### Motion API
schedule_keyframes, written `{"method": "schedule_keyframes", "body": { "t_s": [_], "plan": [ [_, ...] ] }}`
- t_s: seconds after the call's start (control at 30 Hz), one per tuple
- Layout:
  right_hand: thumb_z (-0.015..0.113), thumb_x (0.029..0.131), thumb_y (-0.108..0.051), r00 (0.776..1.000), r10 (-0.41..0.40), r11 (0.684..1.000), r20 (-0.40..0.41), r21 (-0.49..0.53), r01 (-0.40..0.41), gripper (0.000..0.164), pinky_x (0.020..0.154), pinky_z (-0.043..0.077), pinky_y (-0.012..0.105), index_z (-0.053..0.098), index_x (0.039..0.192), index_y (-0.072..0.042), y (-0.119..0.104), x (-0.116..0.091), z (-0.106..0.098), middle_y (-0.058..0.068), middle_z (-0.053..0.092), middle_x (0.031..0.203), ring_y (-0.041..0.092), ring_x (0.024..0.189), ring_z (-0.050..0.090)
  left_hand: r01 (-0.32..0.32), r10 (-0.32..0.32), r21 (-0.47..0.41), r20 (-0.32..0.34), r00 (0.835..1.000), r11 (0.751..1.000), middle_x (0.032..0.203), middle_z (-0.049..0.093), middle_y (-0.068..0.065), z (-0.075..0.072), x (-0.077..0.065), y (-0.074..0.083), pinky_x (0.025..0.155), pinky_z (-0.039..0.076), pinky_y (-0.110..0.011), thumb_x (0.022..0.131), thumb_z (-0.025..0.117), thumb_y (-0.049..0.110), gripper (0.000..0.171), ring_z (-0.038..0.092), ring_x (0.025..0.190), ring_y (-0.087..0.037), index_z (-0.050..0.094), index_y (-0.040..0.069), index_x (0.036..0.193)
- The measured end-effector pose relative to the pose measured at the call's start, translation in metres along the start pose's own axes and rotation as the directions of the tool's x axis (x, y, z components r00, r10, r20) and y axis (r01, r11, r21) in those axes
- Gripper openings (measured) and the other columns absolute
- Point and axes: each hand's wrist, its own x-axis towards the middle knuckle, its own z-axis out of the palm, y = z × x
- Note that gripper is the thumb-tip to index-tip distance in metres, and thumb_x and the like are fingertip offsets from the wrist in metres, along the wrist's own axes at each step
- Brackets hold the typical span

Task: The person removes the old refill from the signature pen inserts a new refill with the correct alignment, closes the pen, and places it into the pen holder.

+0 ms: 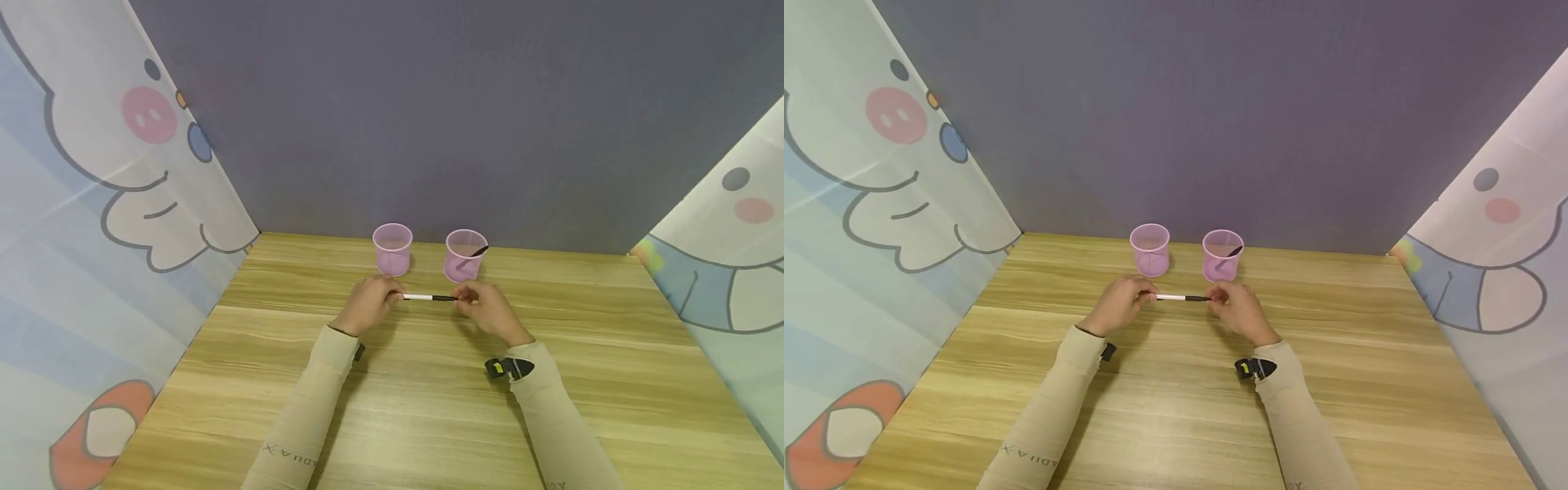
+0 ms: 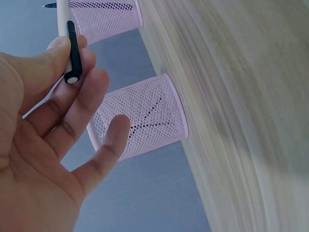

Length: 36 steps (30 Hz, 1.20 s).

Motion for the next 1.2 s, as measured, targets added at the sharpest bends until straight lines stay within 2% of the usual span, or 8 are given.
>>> {"method": "schedule_keyframes", "body": {
  "t_s": [0.17,0.33,0.5,0.8,1.2],
  "plan": [
    [0.064,0.102,-0.019,0.999,0.029,1.0,0.024,-0.012,-0.029,0.018,0.083,0.055,0.037,0.075,0.106,-0.007,0.0027,-0.0003,-0.0023,0.008,0.077,0.095,0.018,0.089,0.069,0.005,-0.005,-0.001,0.002,1.0,1.0,0.097,0.076,-0.003,-0.0004,-0.0002,0.0003,0.083,0.059,-0.041,0.094,0.073,0.016,0.009,0.071,0.091,-0.02,0.079,0.011,0.098],
    [0.056,0.106,-0.02,0.996,0.053,0.998,0.065,0.013,-0.054,0.028,0.069,0.051,0.029,0.074,0.094,-0.003,0.003,-0.0004,-0.0024,0.009,0.073,0.083,0.015,0.075,0.062,0.007,-0.007,-0.005,0.003,1.0,1.0,0.097,0.076,-0.002,-0.0009,-0.0009,0.0015,0.083,0.059,-0.041,0.094,0.073,0.016,0.009,0.071,0.091,-0.019,0.079,0.011,0.098],
    [0.055,0.106,-0.018,0.997,0.028,1.0,0.077,0.01,-0.029,0.029,0.062,0.047,0.023,0.073,0.089,-0.001,0.0038,-0.0003,-0.0007,0.007,0.07,0.076,0.011,0.068,0.058,0.001,-0.001,-0.001,-0.002,1.0,1.0,0.096,0.075,-0.002,-0.0011,-0.0011,0.0025,0.082,0.059,-0.042,0.094,0.073,0.016,0.009,0.071,0.091,-0.02,0.079,0.011,0.098],
    [0.057,0.106,-0.017,0.996,0.019,1.0,0.085,-0.006,-0.019,0.027,0.062,0.046,0.024,0.07,0.087,-0.003,0.0015,-0.0008,-0.0011,0.002,0.065,0.075,0.012,0.068,0.055,-0.005,0.005,0.006,0.0,1.0,1.0,0.096,0.076,-0.002,-0.0014,-0.0005,0.0017,0.083,0.058,-0.042,0.094,0.073,0.015,0.008,0.072,0.091,-0.02,0.079,0.012,0.098],
    [0.063,0.101,-0.012,0.997,0.005,1.0,0.079,0.018,-0.007,0.013,0.067,0.049,0.026,0.071,0.097,-0.003,0.0019,-0.0012,-0.0026,0.004,0.067,0.081,0.013,0.074,0.058,-0.01,0.01,0.001,-0.013,1.0,1.0,0.095,0.076,-0.002,0.0014,-0.0004,-0.0017,0.081,0.059,-0.041,0.093,0.075,0.015,0.007,0.072,0.09,-0.019,0.079,0.011,0.096]
  ]
}}
